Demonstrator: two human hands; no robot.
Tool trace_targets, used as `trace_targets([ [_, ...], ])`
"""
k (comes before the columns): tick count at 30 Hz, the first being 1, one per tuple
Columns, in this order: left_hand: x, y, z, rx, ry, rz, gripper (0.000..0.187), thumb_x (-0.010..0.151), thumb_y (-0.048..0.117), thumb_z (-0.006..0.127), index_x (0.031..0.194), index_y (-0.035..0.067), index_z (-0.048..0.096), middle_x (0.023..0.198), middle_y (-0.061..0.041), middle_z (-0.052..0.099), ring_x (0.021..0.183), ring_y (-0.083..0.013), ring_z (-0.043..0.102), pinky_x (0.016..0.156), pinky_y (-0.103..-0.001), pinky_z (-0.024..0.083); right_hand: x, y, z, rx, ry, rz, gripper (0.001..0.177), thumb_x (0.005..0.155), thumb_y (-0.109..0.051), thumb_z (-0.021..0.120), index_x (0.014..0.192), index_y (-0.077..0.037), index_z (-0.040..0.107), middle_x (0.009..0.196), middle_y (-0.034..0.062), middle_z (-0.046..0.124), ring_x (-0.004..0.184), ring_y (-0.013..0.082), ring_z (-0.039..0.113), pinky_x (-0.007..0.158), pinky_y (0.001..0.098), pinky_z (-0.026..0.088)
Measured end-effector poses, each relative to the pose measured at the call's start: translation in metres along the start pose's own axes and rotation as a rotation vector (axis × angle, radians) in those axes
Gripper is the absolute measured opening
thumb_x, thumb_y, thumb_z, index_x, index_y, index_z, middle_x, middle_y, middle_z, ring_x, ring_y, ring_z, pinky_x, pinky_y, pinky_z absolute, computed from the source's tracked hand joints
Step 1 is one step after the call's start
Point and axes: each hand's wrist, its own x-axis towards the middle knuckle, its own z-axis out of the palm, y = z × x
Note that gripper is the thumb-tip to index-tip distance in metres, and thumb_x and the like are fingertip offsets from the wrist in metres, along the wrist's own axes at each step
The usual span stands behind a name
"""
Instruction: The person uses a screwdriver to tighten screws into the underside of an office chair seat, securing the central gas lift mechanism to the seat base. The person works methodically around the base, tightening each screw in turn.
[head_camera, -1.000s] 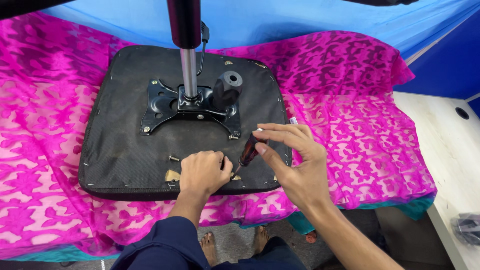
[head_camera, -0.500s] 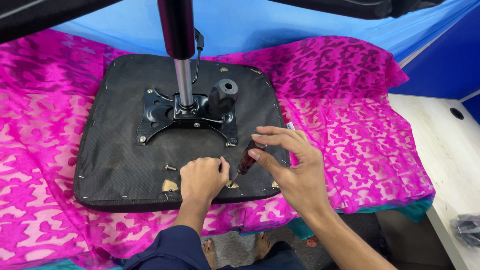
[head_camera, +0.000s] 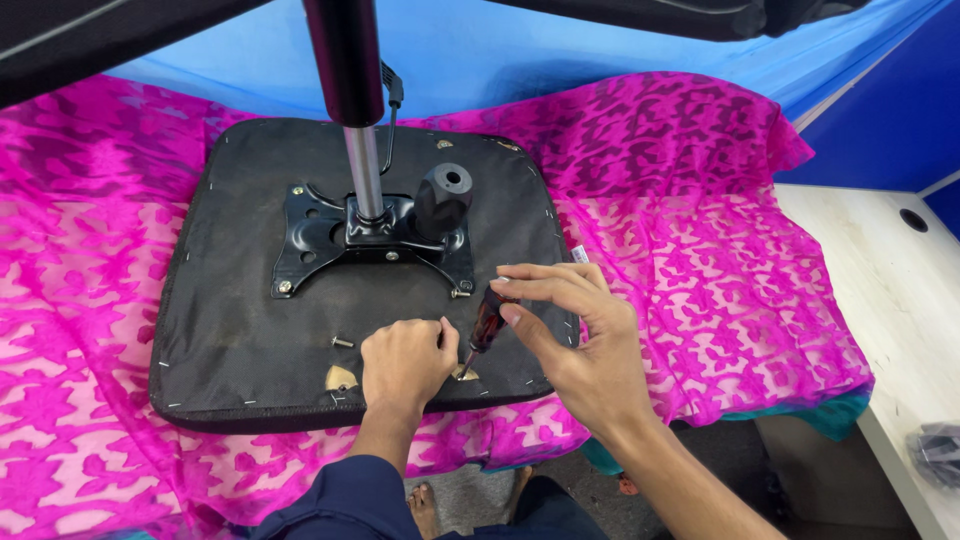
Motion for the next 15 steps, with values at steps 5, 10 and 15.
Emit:
trace_targets([
  [5,-0.0013,-0.002,0.0018,-0.03,0.007,0.004,0.043,0.095,0.034,0.054,0.068,0.01,0.078,0.064,-0.012,0.071,0.061,-0.0308,0.071,0.061,-0.044,0.057,0.0003,-0.0045,0.0041,0.018,0.032,0.003,0.02,0.079,-0.012,0.083,0.098,-0.009,0.078,0.11,0.0043,0.079,0.109,0.0175,0.066,0.099,0.0356,0.049],
  [10,-0.0002,-0.0027,0.0025,-0.024,0.003,0.013,0.042,0.095,0.033,0.054,0.069,0.01,0.078,0.065,-0.012,0.071,0.061,-0.0313,0.071,0.062,-0.044,0.057,0.0025,-0.0042,0.0063,0.033,0.033,0.05,0.022,0.081,-0.016,0.083,0.101,-0.009,0.076,0.11,0.0046,0.078,0.107,0.0168,0.069,0.099,0.0338,0.051],
  [15,0.0002,-0.0042,0.0035,-0.029,-0.044,-0.014,0.043,0.097,0.034,0.053,0.071,0.01,0.078,0.064,-0.012,0.071,0.061,-0.0303,0.072,0.061,-0.043,0.057,0.0041,-0.0024,0.0085,0.09,-0.015,0.059,0.028,0.085,-0.017,0.079,0.112,-0.01,0.076,0.112,0.0035,0.077,0.108,0.0161,0.069,0.101,0.0341,0.052],
])
